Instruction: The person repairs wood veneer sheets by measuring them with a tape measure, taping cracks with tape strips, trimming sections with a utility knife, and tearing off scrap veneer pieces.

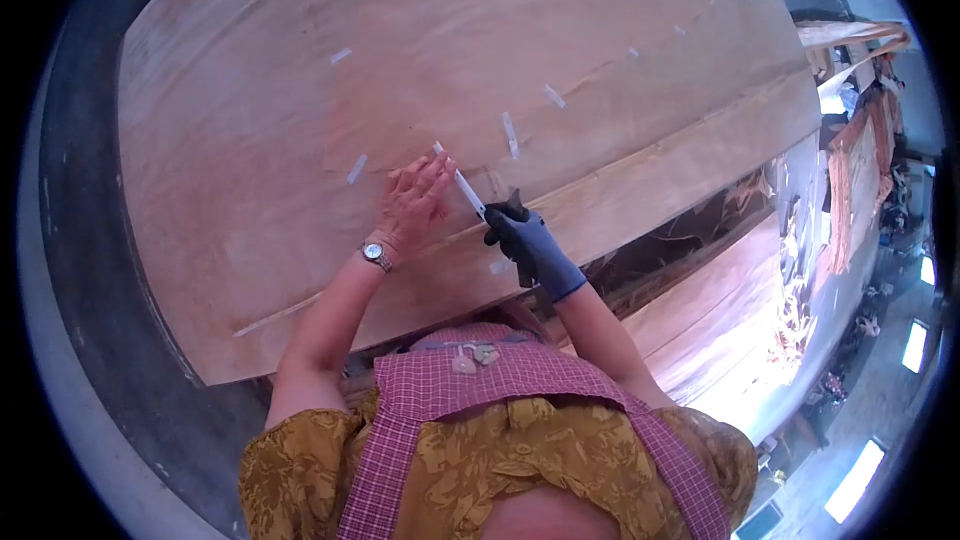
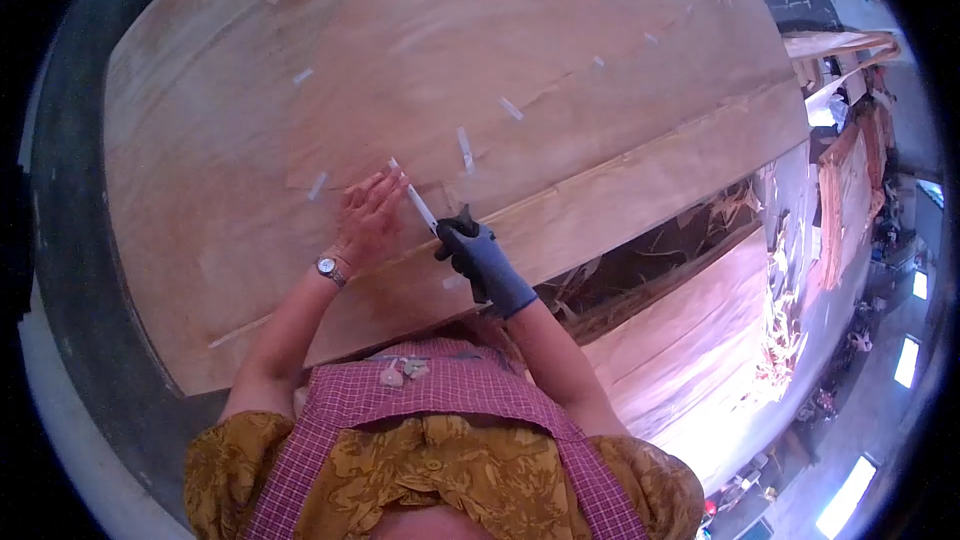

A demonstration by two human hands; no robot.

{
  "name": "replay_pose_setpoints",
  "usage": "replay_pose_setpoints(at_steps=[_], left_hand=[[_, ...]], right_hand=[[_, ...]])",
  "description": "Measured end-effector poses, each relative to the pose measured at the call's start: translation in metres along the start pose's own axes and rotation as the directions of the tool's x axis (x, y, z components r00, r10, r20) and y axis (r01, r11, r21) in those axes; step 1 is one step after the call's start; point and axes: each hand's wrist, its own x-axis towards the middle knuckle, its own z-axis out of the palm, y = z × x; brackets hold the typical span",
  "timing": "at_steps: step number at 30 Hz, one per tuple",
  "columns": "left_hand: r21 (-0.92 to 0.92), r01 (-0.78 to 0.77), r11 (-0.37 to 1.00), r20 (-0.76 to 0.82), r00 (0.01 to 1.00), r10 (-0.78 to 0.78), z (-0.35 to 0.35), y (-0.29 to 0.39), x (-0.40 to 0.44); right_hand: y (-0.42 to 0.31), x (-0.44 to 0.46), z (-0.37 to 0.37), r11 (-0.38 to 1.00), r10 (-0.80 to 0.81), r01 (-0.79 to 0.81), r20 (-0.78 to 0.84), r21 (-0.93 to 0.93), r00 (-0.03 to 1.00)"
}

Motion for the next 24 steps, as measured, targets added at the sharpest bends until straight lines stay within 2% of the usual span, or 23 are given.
replay_pose_setpoints(at_steps=[1,4,5,6,7,9,10,11,14,17,20,24], left_hand=[[0.017,-0.001,1.0,0.043,0.999,0.0,-0.005,0.003,0.001],[0.037,-0.002,0.999,0.097,0.995,-0.002,-0.005,0.004,0.001],[0.036,-0.002,0.999,0.104,0.995,-0.001,-0.002,0.004,-0.001],[0.045,-0.009,0.999,0.115,0.993,0.004,-0.001,0.003,-0.001],[0.058,-0.018,0.998,0.121,0.993,0.011,0.001,0.001,0.0],[0.069,-0.022,0.997,0.137,0.99,0.012,-0.001,0.001,0.0],[0.069,-0.015,0.998,0.14,0.99,0.006,-0.005,0.003,0.002],[0.069,-0.008,0.998,0.143,0.99,-0.002,-0.01,0.006,0.005],[-0.059,0.146,0.987,0.211,0.969,-0.131,-0.019,0.008,0.024],[0.089,-0.025,0.996,-0.024,0.999,0.027,0.015,0.019,0.026],[0.024,-0.084,0.996,-0.011,0.996,0.084,0.017,0.038,0.029],[-0.026,0.072,0.997,-0.053,0.996,-0.073,0.03,0.037,0.029]], right_hand=[[-0.001,0.001,0.0,1.0,-0.003,0.003,-0.007,-0.004,1.0],[0.008,0.014,-0.007,0.944,-0.23,0.226,0.009,-0.24,0.973],[0.013,0.018,-0.013,0.783,-0.429,0.354,-0.033,-0.511,0.903],[0.011,0.02,-0.021,0.534,-0.614,0.407,-0.009,-0.741,0.79],[0.01,0.025,-0.026,0.227,-0.761,0.379,0.079,-0.897,0.644],[-0.001,0.025,-0.028,0.692,-0.603,0.465,-0.087,-0.552,0.793],[-0.016,0.018,-0.027,0.845,-0.491,0.439,-0.119,-0.305,0.863],[-0.041,0.001,-0.023,0.948,-0.302,0.287,-0.098,-0.14,0.948],[-0.007,0.032,-0.031,0.982,-0.159,0.166,-0.083,0.087,0.984],[0.01,0.033,-0.021,0.995,-0.058,0.069,-0.147,0.072,0.987],[0.014,0.023,-0.015,0.972,-0.062,0.084,-0.106,0.221,0.992],[0.008,0.016,-0.015,0.981,-0.005,0.027,-0.113,0.192,0.994]])
